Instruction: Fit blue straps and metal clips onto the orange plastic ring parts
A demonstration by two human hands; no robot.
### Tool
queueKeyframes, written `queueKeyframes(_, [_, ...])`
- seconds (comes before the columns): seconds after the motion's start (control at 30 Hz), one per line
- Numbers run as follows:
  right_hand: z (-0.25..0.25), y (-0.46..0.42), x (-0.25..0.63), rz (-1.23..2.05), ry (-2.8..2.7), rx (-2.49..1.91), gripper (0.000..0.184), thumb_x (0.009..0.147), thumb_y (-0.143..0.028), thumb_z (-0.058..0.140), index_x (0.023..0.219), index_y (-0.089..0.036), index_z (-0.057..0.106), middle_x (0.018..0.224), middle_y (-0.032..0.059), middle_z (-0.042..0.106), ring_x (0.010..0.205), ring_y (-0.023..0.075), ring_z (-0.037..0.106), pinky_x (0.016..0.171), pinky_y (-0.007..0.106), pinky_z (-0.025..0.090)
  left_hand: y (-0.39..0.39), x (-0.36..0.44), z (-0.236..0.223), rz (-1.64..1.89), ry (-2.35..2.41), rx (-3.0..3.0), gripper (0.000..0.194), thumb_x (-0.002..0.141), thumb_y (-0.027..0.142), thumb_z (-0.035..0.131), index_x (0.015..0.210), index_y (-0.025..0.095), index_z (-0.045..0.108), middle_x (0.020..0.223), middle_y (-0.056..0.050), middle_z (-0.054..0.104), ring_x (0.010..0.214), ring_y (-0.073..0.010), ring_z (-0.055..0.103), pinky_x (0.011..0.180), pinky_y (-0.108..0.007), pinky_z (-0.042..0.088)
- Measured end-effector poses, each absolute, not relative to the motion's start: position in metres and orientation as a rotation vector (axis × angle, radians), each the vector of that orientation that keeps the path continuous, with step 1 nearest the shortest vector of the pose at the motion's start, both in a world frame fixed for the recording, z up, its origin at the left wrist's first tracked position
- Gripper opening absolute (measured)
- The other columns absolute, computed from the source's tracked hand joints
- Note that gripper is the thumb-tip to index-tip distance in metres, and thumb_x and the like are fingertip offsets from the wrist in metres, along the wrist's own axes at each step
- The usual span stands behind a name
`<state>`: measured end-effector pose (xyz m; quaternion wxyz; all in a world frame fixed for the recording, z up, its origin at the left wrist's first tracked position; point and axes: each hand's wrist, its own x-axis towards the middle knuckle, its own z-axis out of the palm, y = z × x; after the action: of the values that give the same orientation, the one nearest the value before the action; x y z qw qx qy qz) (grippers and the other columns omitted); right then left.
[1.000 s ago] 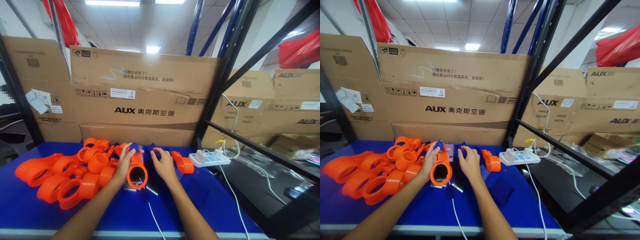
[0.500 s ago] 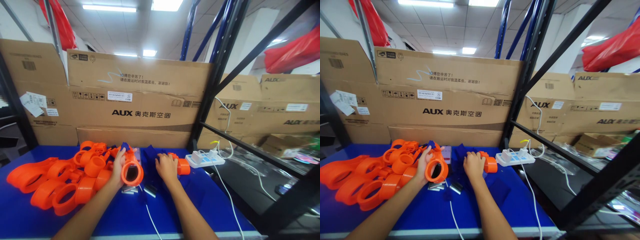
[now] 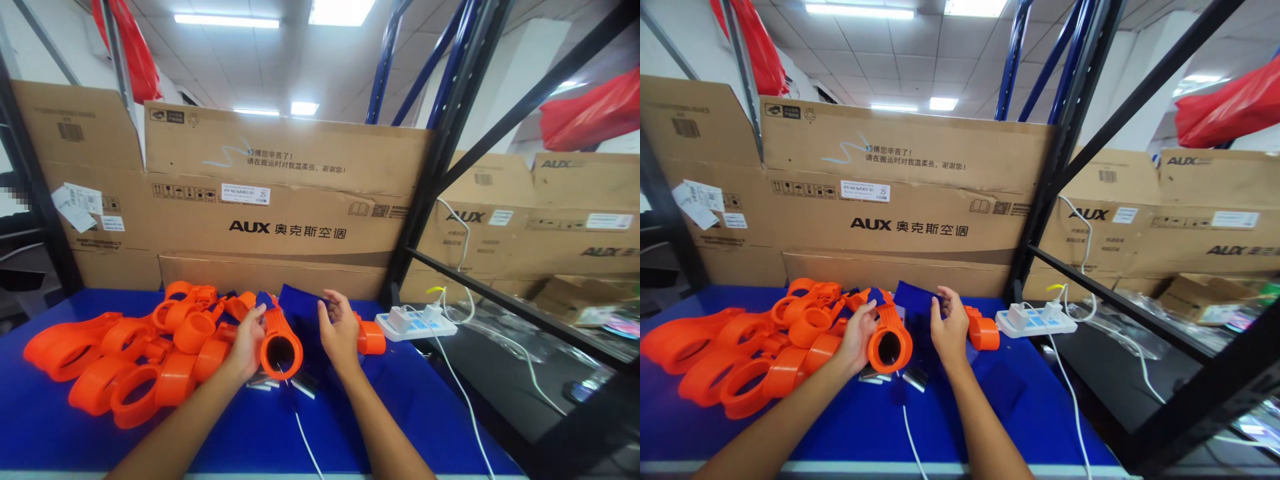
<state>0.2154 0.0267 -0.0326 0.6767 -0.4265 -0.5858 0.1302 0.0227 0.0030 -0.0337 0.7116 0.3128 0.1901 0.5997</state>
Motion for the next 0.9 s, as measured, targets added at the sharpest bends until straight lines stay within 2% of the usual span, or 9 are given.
queueKeyframes(0.1, [-0.033, 0.025, 0.211, 0.372, -1.31, -0.913, 0.04, 0.092, -0.045, 0.063, 0.124, -0.022, 0.059, 0.119, 0.0134, 0.067, 0.108, 0.027, 0.065, 0.096, 0.045, 0.053, 0.004, 0.024, -0.035, 1.297, 0.406, 0.628, 0.03, 0.081, 0.041, 0.07, 0.097, 0.016, 0.065, 0.089, -0.011, 0.075, 0.09, -0.0285, 0.073, 0.083, -0.04, 0.058])
queueKeyframes(0.17, [-0.031, 0.023, 0.209, 0.425, -1.351, -0.892, 0.039, 0.092, -0.046, 0.064, 0.123, -0.022, 0.061, 0.118, 0.0124, 0.067, 0.108, 0.0268, 0.065, 0.095, 0.043, 0.055, 0.006, 0.024, -0.035, 1.33, 0.418, 0.587, 0.028, 0.081, 0.038, 0.071, 0.097, 0.015, 0.066, 0.09, -0.011, 0.076, 0.092, -0.0284, 0.073, 0.085, -0.04, 0.058])
queueKeyframes(0.3, [-0.024, 0.014, 0.204, 0.713, -1.461, -0.835, 0.044, 0.088, -0.05, 0.068, 0.125, -0.026, 0.063, 0.125, 0.0102, 0.065, 0.107, 0.0277, 0.064, 0.067, 0.033, 0.061, 0.008, 0.023, -0.035, 1.368, 0.407, 0.536, 0.028, 0.081, 0.034, 0.071, 0.1, 0.015, 0.068, 0.093, -0.012, 0.076, 0.094, -0.0288, 0.074, 0.089, -0.041, 0.058])
queueKeyframes(0.4, [-0.017, 0.008, 0.201, 1.015, -1.46, -0.763, 0.043, 0.091, -0.057, 0.061, 0.121, -0.027, 0.066, 0.133, 0.0075, 0.063, 0.103, 0.0271, 0.066, 0.061, 0.032, 0.06, 0.007, 0.022, -0.033, 1.355, 0.376, 0.536, 0.029, 0.08, 0.034, 0.071, 0.102, 0.015, 0.068, 0.093, -0.012, 0.077, 0.093, -0.0297, 0.074, 0.089, -0.043, 0.058])
queueKeyframes(0.5, [-0.015, 0.007, 0.2, 1.234, -1.345, -0.741, 0.046, 0.094, -0.063, 0.052, 0.112, -0.024, 0.07, 0.117, 0.0081, 0.07, 0.093, 0.0266, 0.069, 0.06, 0.032, 0.059, 0.006, 0.021, -0.032, 1.313, 0.347, 0.558, 0.031, 0.081, 0.037, 0.07, 0.103, 0.016, 0.067, 0.092, -0.011, 0.077, 0.091, -0.0306, 0.075, 0.087, -0.045, 0.059])
queueKeyframes(0.57, [-0.017, 0.007, 0.2, 1.316, -1.287, -0.792, 0.041, 0.091, -0.06, 0.06, 0.105, -0.023, 0.07, 0.102, 0.0065, 0.073, 0.082, 0.0245, 0.07, 0.057, 0.031, 0.057, 0.005, 0.02, -0.031, 1.291, 0.338, 0.578, 0.03, 0.08, 0.037, 0.07, 0.102, 0.017, 0.066, 0.091, -0.01, 0.077, 0.09, -0.0306, 0.075, 0.086, -0.045, 0.059])
queueKeyframes(0.7, [-0.02, 0.006, 0.202, 1.414, -1.24, -0.834, 0.03, 0.085, -0.05, 0.072, 0.1, -0.025, 0.069, 0.095, 0.0024, 0.072, 0.069, 0.0192, 0.067, 0.054, 0.028, 0.053, 0.002, 0.022, -0.031, 1.289, 0.327, 0.638, 0.031, 0.077, 0.037, 0.072, 0.099, 0.017, 0.066, 0.092, -0.011, 0.076, 0.09, -0.0306, 0.074, 0.084, -0.043, 0.058])
queueKeyframes(0.8, [-0.019, 0.006, 0.203, 1.399, -1.304, -0.818, 0.027, 0.085, -0.048, 0.071, 0.101, -0.026, 0.068, 0.097, 0.0013, 0.071, 0.072, 0.0183, 0.065, 0.054, 0.026, 0.05, 0.002, 0.024, -0.03, 1.375, 0.317, 0.672, 0.031, 0.074, 0.033, 0.075, 0.1, 0.019, 0.066, 0.093, -0.008, 0.076, 0.092, -0.0283, 0.073, 0.084, -0.039, 0.057])
queueKeyframes(0.9, [-0.019, 0.008, 0.203, 1.182, -1.393, -0.797, 0.025, 0.085, -0.043, 0.072, 0.101, -0.025, 0.067, 0.093, 0.001, 0.069, 0.079, 0.019, 0.064, 0.065, 0.028, 0.052, 0.006, 0.025, -0.031, 1.519, 0.329, 0.698, 0.031, 0.07, 0.026, 0.079, 0.097, 0.022, 0.066, 0.091, -0.003, 0.074, 0.094, -0.0238, 0.072, 0.085, -0.034, 0.055])
